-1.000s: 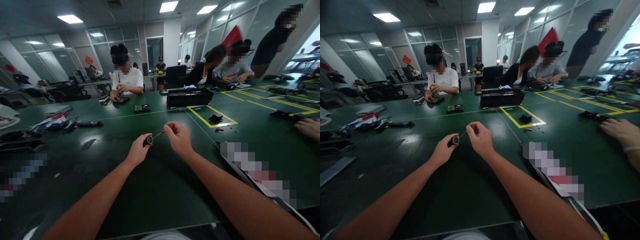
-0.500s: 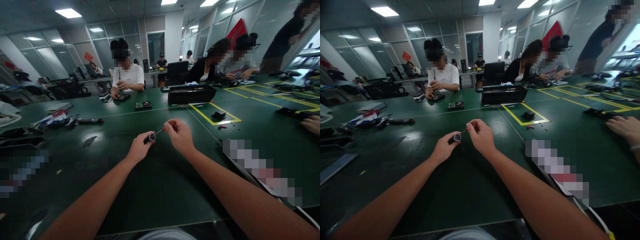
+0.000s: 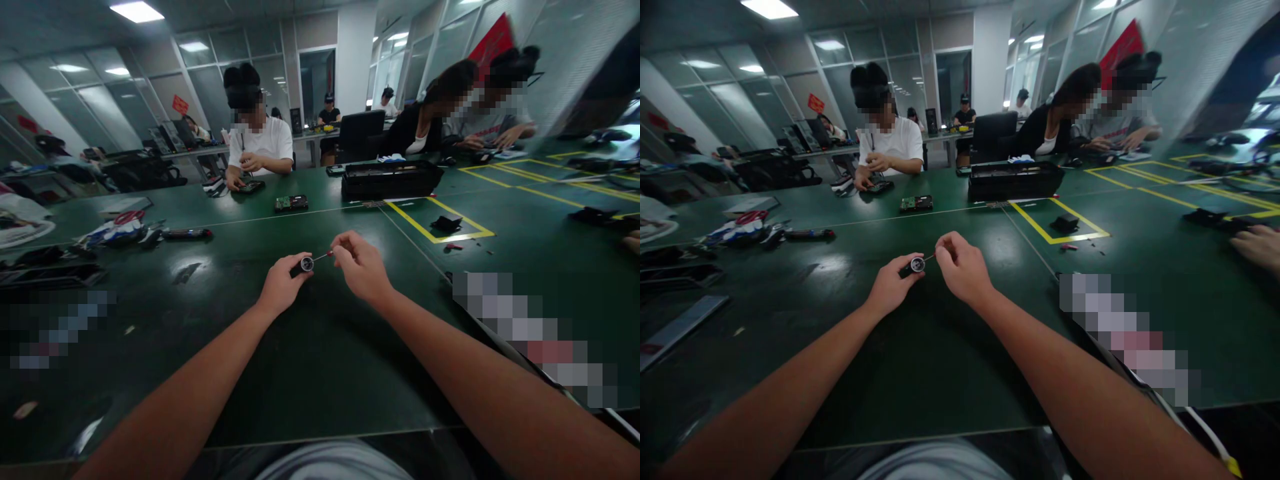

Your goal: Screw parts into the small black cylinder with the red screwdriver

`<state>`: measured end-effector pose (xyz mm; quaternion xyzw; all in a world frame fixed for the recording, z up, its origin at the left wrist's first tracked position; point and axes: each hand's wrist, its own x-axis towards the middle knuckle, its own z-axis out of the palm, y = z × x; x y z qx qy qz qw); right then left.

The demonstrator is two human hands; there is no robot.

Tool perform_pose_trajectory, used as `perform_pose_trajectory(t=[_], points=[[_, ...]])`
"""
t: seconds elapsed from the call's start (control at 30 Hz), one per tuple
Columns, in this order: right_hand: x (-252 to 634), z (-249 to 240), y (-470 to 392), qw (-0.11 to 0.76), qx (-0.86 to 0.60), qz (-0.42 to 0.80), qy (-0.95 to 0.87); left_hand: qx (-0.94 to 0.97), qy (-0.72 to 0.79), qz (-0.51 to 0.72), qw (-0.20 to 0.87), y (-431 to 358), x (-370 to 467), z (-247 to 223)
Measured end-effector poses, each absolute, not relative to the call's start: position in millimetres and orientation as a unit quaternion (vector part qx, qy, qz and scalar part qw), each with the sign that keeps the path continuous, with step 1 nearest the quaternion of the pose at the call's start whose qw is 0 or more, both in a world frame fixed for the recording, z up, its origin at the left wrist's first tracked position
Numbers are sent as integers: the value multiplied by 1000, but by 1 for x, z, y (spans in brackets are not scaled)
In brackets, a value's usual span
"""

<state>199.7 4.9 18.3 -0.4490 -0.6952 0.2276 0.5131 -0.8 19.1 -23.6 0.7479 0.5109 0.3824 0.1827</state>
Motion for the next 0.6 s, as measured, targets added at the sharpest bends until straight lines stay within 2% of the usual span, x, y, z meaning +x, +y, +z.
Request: perform_pose_trajectory(t=[0.2, 0.6], points=[[198, 20, 5, 502, -498, 166, -688, 755, 518, 367, 162, 18, 1, -21], [198, 19, 7, 490, -501, 208, -682, 755, 525, 361, 153, 18, 1, -20]])
